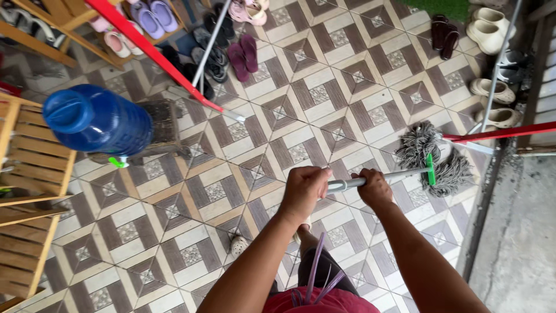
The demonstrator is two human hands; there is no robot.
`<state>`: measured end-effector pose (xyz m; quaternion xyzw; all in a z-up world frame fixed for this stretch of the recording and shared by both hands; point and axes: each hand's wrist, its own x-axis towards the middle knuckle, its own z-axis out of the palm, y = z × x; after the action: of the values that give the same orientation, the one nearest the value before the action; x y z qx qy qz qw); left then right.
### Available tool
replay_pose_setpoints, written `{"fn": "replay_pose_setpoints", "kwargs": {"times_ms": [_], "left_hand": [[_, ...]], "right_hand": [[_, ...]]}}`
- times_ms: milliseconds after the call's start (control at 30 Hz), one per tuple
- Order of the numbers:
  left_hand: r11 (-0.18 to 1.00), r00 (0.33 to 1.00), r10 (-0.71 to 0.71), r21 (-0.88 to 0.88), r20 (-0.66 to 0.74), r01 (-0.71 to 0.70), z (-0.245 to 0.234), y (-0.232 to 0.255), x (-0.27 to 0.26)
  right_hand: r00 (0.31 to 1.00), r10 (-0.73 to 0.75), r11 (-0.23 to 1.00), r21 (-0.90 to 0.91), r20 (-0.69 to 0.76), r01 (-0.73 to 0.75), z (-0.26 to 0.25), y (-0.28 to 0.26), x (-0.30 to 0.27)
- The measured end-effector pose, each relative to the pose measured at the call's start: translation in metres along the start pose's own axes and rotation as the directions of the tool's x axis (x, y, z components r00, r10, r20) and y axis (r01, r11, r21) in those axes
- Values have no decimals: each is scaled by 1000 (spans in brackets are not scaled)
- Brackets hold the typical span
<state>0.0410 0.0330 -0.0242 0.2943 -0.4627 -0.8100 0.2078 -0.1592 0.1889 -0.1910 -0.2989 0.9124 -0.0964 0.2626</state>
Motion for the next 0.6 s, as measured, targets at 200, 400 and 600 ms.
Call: {"fn": "replay_pose_setpoints", "kwargs": {"times_ms": [200, 400, 600], "left_hand": [[992, 996, 92, 81, -4, -92, -103, 125, -78], [953, 952, 301, -52, 47, -299, -164, 233, -117], [989, 979, 151, -20, 138, -150, -155, 158, -66]], "right_hand": [[957, -251, 949, 157, -145, 273, 44, -148, -62], [936, -331, 939, 144, 120, 313, 16, -276, -119], [982, -161, 965, 193, -95, 177, 55, -190, -117]]}}
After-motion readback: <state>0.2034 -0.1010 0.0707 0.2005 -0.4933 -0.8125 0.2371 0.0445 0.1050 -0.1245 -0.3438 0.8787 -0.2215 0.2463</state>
